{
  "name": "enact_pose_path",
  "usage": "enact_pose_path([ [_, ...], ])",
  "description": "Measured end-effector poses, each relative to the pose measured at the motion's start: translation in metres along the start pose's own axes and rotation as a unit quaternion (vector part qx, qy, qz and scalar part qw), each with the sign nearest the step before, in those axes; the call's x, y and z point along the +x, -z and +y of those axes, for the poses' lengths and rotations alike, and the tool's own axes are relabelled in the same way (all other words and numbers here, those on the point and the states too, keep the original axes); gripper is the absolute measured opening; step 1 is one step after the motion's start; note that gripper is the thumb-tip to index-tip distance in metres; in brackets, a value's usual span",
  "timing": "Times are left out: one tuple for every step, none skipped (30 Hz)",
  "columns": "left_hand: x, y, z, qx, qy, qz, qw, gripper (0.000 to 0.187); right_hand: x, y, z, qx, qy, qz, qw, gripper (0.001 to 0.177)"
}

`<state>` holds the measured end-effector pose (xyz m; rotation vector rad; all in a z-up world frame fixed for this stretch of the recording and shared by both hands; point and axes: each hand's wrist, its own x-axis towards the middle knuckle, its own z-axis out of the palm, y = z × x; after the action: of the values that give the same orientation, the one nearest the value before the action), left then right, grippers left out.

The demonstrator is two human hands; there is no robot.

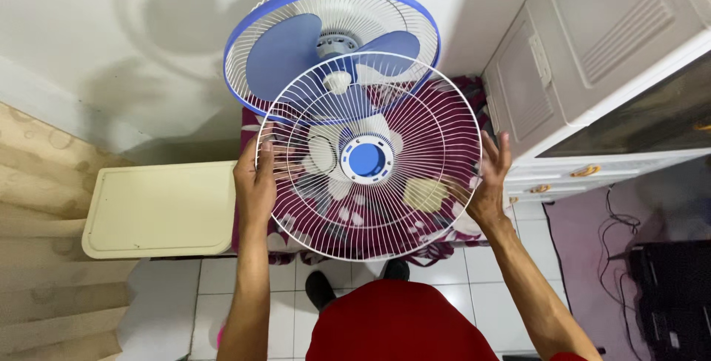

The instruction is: The person cleans the front grill of a standing electric fan using a cloth, then reattaches the grill and secures it with a screwdriver. The fan remains on a table covered with a floral cloth throughout the process.

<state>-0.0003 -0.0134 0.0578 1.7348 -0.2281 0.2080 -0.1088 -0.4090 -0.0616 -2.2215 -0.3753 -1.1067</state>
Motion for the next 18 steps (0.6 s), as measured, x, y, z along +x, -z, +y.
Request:
enact_pose_path([
  [0.002, 0.0, 0.002, -0.051, 0.049, -0.01, 0.997, 0.044, 0.003, 0.004, 0.001, 0.001, 0.002, -0.017, 1.0, 0.096],
  [0.003, 0.0, 0.003, -0.059, 0.085, -0.019, 0.995, 0.047, 0.005, 0.007, 0.0, -0.015, -0.012, -0.042, 0.999, 0.086],
  [0.004, 0.001, 0.005, -0.067, 0.12, -0.028, 0.99, 0.05, 0.009, 0.011, 0.0, -0.031, -0.026, -0.066, 0.997, 0.076],
  [0.003, 0.002, 0.006, -0.074, 0.156, -0.037, 0.984, 0.053, 0.012, 0.015, -0.002, -0.046, -0.04, -0.091, 0.994, 0.067],
  [0.002, 0.002, 0.007, -0.099, 0.154, -0.045, 0.982, 0.056, 0.017, 0.018, -0.004, -0.023, -0.04, -0.091, 0.995, 0.061],
  [0.003, 0.003, 0.008, -0.123, 0.15, -0.054, 0.98, 0.059, 0.024, 0.02, -0.007, 0.0, -0.038, -0.089, 0.995, 0.056],
  [0.003, 0.005, 0.01, -0.147, 0.146, -0.062, 0.976, 0.063, 0.032, 0.023, -0.011, 0.023, -0.036, -0.088, 0.995, 0.051],
  [0.0, 0.009, 0.012, -0.17, 0.127, -0.076, 0.974, 0.065, 0.039, 0.027, -0.016, 0.048, -0.045, -0.095, 0.993, 0.049],
  [-0.004, 0.014, 0.015, -0.193, 0.108, -0.09, 0.971, 0.069, 0.046, 0.032, -0.021, 0.073, -0.055, -0.103, 0.991, 0.047],
  [-0.007, 0.018, 0.017, -0.215, 0.089, -0.104, 0.967, 0.073, 0.055, 0.038, -0.026, 0.097, -0.064, -0.111, 0.987, 0.045],
  [-0.011, 0.021, 0.018, -0.258, 0.074, -0.106, 0.958, 0.075, 0.063, 0.044, -0.032, 0.113, -0.06, -0.111, 0.986, 0.046],
  [-0.014, 0.023, 0.018, -0.299, 0.057, -0.108, 0.946, 0.078, 0.072, 0.051, -0.037, 0.129, -0.055, -0.11, 0.984, 0.047],
  [-0.018, 0.026, 0.018, -0.34, 0.04, -0.11, 0.933, 0.081, 0.08, 0.057, -0.043, 0.145, -0.05, -0.109, 0.982, 0.049],
  [-0.021, 0.026, 0.017, -0.359, 0.013, -0.112, 0.927, 0.084, 0.088, 0.061, -0.048, 0.142, -0.037, -0.099, 0.984, 0.054],
  [-0.026, 0.028, 0.015, -0.377, -0.013, -0.114, 0.919, 0.088, 0.094, 0.063, -0.052, 0.138, -0.024, -0.09, 0.986, 0.059],
  [-0.031, 0.031, 0.01, -0.396, -0.038, -0.118, 0.91, 0.092, 0.097, 0.064, -0.058, 0.134, -0.013, -0.08, 0.988, 0.065],
  [-0.031, 0.034, 0.005, -0.386, -0.066, -0.117, 0.912, 0.093, 0.1, 0.061, -0.063, 0.212, -0.029, -0.072, 0.974, 0.066],
  [-0.03, 0.036, -0.002, -0.377, -0.093, -0.117, 0.914, 0.094, 0.1, 0.057, -0.067, 0.288, -0.046, -0.063, 0.954, 0.067],
])
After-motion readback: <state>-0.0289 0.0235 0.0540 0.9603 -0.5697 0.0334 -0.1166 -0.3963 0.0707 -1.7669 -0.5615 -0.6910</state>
